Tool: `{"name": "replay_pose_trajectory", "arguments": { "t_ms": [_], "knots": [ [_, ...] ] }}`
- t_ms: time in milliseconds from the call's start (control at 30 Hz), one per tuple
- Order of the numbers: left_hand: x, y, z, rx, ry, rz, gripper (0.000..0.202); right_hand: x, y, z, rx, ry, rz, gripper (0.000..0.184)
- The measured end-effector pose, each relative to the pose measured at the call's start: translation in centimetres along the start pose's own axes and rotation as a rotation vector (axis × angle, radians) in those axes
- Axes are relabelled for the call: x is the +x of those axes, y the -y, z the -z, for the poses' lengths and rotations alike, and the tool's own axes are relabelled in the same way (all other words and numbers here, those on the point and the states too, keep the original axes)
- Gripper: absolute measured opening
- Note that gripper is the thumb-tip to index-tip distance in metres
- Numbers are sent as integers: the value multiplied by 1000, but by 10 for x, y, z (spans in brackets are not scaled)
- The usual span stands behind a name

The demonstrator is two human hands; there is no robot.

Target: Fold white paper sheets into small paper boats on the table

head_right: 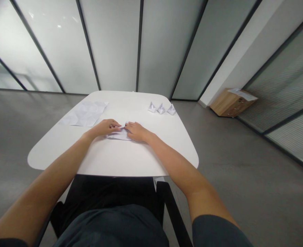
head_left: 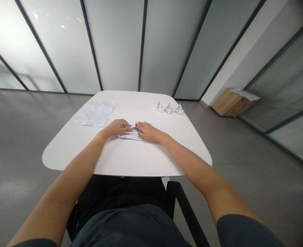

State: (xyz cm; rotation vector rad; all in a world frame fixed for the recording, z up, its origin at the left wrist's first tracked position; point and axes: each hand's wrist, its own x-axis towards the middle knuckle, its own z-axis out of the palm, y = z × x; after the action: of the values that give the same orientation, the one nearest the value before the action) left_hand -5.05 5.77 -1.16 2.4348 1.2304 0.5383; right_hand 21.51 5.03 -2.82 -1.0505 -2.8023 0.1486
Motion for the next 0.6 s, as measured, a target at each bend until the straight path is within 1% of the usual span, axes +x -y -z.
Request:
{"name": "replay_pose_trajectory", "arguments": {
  "t_ms": [100, 167, 333, 467, 533, 600],
  "knots": [
    [3, 0, 0, 32, -14, 0, 55, 0, 2, 3, 0, 19, -17, 56],
    [4, 0, -1, 51, -29, 8, 53, 0, 2, 3, 14, 9, -15, 55],
    [3, 2, -3, 46, -15, 12, 38, -4, 1, 2, 113, -71, 1, 51],
    [2, 2, -2, 62, -10, 6, 36, -7, 1, 2, 146, -142, -2, 59],
    [3, 2, -2, 93, -1, -15, 37, -8, 1, 1, 112, -134, 12, 59],
    [4, 2, -2, 133, -4, -45, 36, -7, 1, 1, 68, -92, 29, 54]
  ]
}}
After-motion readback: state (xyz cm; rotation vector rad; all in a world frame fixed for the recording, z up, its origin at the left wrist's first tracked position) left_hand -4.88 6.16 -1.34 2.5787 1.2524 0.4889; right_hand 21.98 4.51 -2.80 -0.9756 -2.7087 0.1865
